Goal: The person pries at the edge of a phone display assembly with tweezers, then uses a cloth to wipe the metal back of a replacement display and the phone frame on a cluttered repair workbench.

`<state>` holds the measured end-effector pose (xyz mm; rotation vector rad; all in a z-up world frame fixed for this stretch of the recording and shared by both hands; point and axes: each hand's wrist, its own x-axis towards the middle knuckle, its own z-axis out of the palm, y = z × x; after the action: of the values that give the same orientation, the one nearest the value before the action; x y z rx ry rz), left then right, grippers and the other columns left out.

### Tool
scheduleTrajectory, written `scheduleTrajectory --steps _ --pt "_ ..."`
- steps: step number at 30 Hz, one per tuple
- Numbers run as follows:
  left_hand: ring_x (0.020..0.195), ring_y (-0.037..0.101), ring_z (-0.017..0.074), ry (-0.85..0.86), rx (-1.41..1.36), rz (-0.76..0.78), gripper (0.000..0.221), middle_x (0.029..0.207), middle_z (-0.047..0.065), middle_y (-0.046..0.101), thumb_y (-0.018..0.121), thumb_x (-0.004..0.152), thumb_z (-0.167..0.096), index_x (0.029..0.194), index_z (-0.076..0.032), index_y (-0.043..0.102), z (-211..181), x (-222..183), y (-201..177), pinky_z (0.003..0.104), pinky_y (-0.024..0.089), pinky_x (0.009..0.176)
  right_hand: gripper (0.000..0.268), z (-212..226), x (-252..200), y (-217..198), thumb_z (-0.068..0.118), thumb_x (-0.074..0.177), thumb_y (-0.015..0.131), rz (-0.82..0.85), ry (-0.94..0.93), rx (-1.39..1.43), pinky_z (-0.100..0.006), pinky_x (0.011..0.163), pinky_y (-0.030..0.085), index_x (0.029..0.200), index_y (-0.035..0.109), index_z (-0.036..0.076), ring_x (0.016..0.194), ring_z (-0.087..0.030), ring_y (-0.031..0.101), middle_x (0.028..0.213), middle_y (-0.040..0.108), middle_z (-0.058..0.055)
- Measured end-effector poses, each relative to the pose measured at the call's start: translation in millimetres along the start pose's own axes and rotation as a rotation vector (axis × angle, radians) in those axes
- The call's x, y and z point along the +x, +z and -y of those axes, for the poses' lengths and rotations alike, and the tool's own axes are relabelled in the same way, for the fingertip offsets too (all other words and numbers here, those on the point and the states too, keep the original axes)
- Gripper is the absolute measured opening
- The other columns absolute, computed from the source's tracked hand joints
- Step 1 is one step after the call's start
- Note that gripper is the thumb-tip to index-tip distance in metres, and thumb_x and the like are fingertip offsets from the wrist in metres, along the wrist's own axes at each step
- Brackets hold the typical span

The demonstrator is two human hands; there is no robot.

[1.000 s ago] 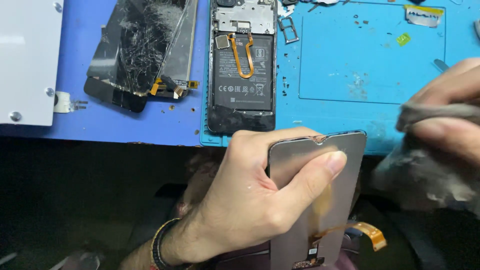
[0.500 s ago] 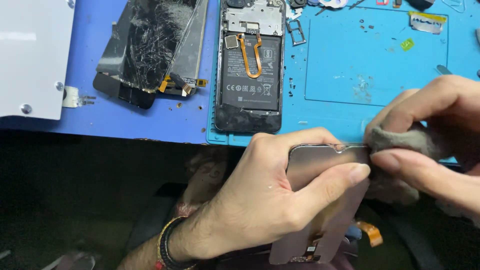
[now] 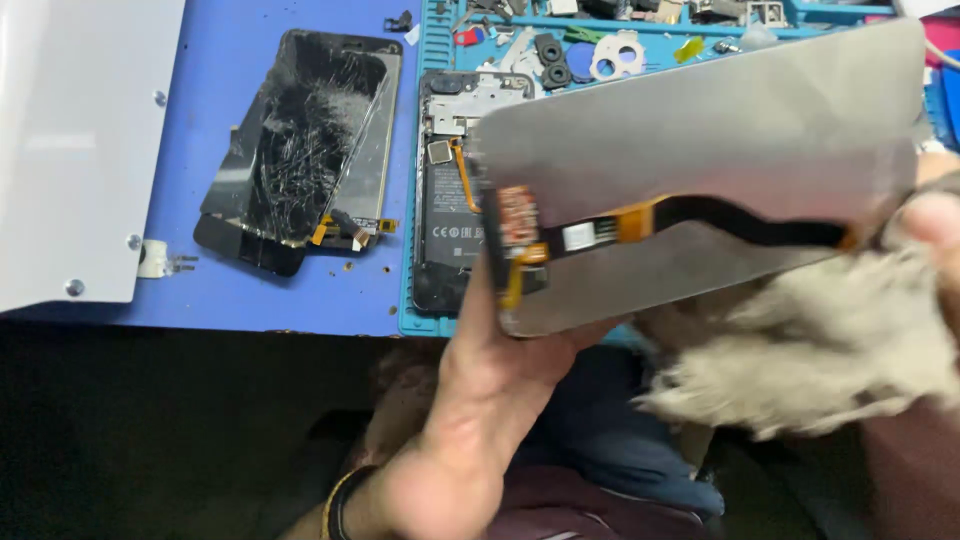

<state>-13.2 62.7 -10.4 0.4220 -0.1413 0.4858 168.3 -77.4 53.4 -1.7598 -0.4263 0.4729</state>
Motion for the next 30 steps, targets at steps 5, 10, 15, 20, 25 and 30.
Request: scheduleTrajectory --steps 5,10,15,20,25,30 --pt "0.153 0.054 0.0237 -0.311 0.85 0.011 0.056 0.151 0.007 0.064 0.055 0.101 -0.056 0.137 -0.014 0.062 -19 7 17 0.04 0.03 0.138 0.022 -48 -49 45 0.016 0.094 0.069 0.019 -0.261 0.324 -0.02 0.065 0.045 0.102 0.049 0.021 0.069 -0.008 0.05 0.082 0.054 -0.002" --pt "0.133 0.058 0.0423 0.009 0.194 -0.318 0.07 0.148 0.035 0.054 0.046 0.102 -0.042 0.154 0.003 0.039 -11 15 27 0.056 0.051 0.116 0.02 -53 -57 48 0.009 0.085 0.073 0.219 -0.318 0.108 -0.024 0.063 0.048 0.091 0.054 0.008 0.07 -0.016 0.065 0.083 0.07 -0.013" --pt "0.11 0.075 0.0381 0.133 0.576 -0.412 0.041 0.119 0.027 0.071 0.061 0.1 -0.023 0.126 0.008 0.061 -14 19 20 0.049 0.065 0.099 0.017 -48 -59 41 0.017 0.09 0.065 0.105 -0.285 0.13 -0.027 0.075 0.06 0.099 0.055 0.008 0.078 -0.021 0.072 0.1 0.07 -0.018" --pt "0.113 0.076 0.0242 0.158 1.057 -0.385 0.031 0.118 0.012 0.076 0.059 0.1 -0.026 0.119 -0.003 0.067 -20 19 21 0.037 0.055 0.116 0.017 -41 -49 44 0.025 0.096 0.059 -0.013 -0.219 0.214 -0.024 0.064 0.06 0.107 0.051 0.015 0.072 -0.018 0.068 0.112 0.06 -0.011" --pt "0.11 0.076 0.0192 0.082 1.183 -0.387 0.031 0.115 0.006 0.078 0.062 0.098 -0.029 0.114 -0.006 0.075 -24 18 23 0.031 0.054 0.113 0.019 -24 -47 54 0.027 0.092 0.065 -0.05 -0.127 0.104 -0.024 0.075 0.049 0.099 0.055 0.012 0.08 -0.014 0.06 0.101 0.068 -0.011" --pt "0.105 0.076 0.0196 0.086 1.073 -0.399 0.025 0.113 0.009 0.079 0.064 0.097 -0.025 0.111 -0.005 0.071 -19 19 17 0.034 0.062 0.105 0.02 -24 -43 46 0.022 0.089 0.067 0.032 -0.075 0.069 -0.025 0.069 0.049 0.092 0.058 0.004 0.075 -0.017 0.061 0.092 0.069 -0.013"
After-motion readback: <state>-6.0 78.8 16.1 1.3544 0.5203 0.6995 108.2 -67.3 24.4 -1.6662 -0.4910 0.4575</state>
